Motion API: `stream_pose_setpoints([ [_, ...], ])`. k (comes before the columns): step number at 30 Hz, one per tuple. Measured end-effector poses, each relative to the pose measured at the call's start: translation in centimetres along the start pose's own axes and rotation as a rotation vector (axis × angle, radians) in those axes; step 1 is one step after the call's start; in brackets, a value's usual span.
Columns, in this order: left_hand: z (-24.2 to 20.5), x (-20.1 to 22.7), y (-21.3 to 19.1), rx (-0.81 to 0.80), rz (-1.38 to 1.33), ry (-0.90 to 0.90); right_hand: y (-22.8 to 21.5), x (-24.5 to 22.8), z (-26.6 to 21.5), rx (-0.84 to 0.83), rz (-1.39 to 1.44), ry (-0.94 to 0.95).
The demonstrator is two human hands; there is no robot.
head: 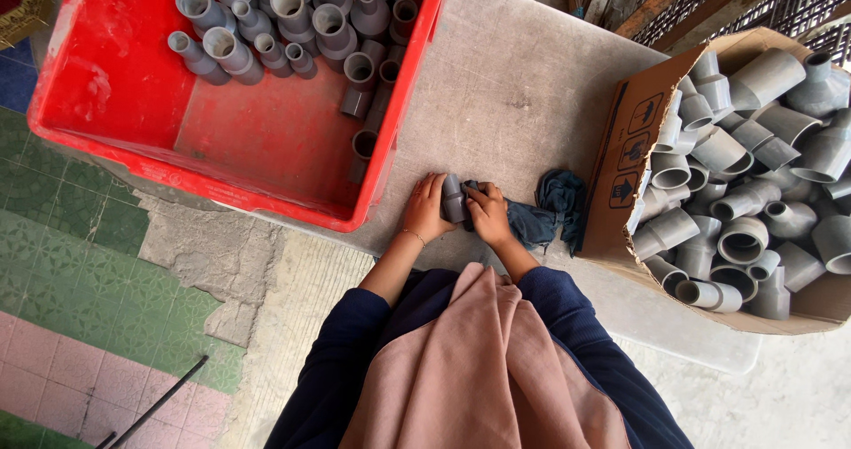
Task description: The person repeatedly picks gray plastic pipe fittings from a cardboard box, wipes each one with a dark cloth on a table, and places it into a red plastic bin. The process is repeated for multiple fittings throughout the clip.
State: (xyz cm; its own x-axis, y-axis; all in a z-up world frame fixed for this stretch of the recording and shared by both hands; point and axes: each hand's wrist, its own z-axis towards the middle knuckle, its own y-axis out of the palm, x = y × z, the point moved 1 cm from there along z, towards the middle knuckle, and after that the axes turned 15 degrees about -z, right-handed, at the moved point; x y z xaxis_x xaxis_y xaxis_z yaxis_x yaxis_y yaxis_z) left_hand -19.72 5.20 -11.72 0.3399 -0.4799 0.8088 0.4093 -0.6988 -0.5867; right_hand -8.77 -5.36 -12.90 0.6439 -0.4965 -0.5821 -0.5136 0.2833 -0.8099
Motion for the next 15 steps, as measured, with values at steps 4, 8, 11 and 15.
stream_pose_setpoints([
  [4,0.0,0.1,-0.1,-0.005,0.014,0.017,0.0,0.1,-0.2,-0.057,-0.04,0.028],
  [8,0.2,0.0,0.3,0.009,0.071,0.018,0.0,-0.9,-1.2,0.01,-0.207,-0.13],
  [11,0.3,0.5,0.4,0.019,0.116,0.018,-0.3,-0.6,-1.5,0.019,-0.269,-0.106],
  [15,0.5,1.5,0.2,-0.082,0.128,-0.011,-0.7,0.0,-1.6,0.064,-0.157,-0.068],
])
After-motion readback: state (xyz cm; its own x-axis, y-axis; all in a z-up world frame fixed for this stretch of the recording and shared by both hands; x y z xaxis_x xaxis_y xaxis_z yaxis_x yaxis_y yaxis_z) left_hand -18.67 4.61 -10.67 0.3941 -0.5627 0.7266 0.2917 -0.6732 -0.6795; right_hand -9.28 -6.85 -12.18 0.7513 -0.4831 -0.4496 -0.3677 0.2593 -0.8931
